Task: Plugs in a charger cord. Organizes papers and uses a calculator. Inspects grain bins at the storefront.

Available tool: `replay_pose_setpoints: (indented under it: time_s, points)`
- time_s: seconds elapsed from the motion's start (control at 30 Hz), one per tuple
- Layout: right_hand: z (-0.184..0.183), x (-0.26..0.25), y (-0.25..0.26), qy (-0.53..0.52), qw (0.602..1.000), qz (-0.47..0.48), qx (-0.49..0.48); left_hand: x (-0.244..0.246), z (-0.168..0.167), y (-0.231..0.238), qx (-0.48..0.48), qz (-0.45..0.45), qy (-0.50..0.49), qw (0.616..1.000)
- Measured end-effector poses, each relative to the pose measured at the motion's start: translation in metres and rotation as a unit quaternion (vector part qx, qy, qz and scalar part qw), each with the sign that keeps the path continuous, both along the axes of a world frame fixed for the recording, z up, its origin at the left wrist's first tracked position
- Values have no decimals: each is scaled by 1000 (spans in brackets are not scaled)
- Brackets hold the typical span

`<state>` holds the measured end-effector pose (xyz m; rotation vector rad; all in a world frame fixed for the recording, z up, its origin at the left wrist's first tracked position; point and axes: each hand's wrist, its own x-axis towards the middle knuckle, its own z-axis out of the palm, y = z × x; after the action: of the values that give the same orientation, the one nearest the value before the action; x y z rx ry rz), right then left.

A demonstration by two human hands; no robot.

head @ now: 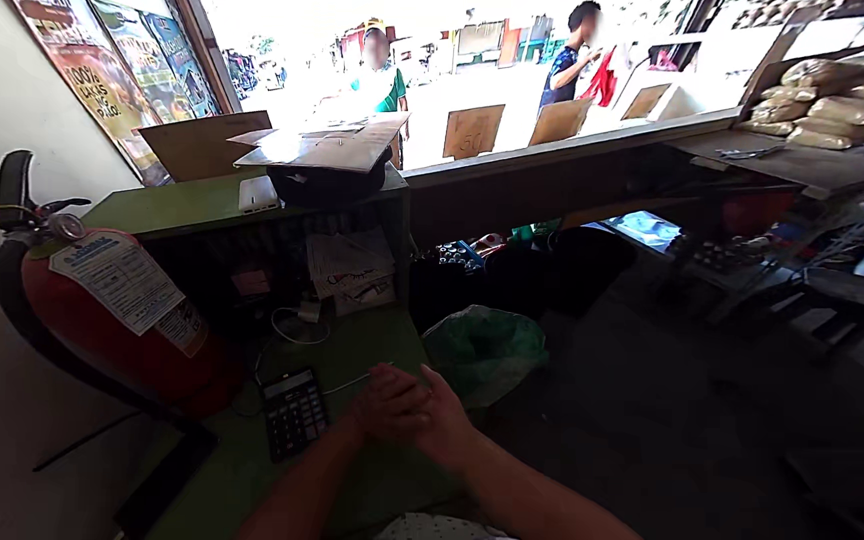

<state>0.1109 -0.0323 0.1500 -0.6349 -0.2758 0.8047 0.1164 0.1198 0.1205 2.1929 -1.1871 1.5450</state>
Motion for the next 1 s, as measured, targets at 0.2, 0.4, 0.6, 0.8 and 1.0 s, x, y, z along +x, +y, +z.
replay_pose_setpoints:
  time_s: [0.2,0.4,0.6,0.8,1.0]
  points:
    - [-11,-14,-38,-39,999,20,-9,30,46,64,-152,226,170,947]
    - [-36,-47,-72,93,964,-102,-227,54,232,69,-211,228,51,949]
    - [-61,-72,-97,316,850,-303,-291,75,287,61,-168,279,222,919]
    - [-92,-84,-148,440,786,-363,-239,89,218,30,-209,235,80,946]
    - [-80,-52,-250,402,794,-394,-228,61,117,-58,-132,224,164,952]
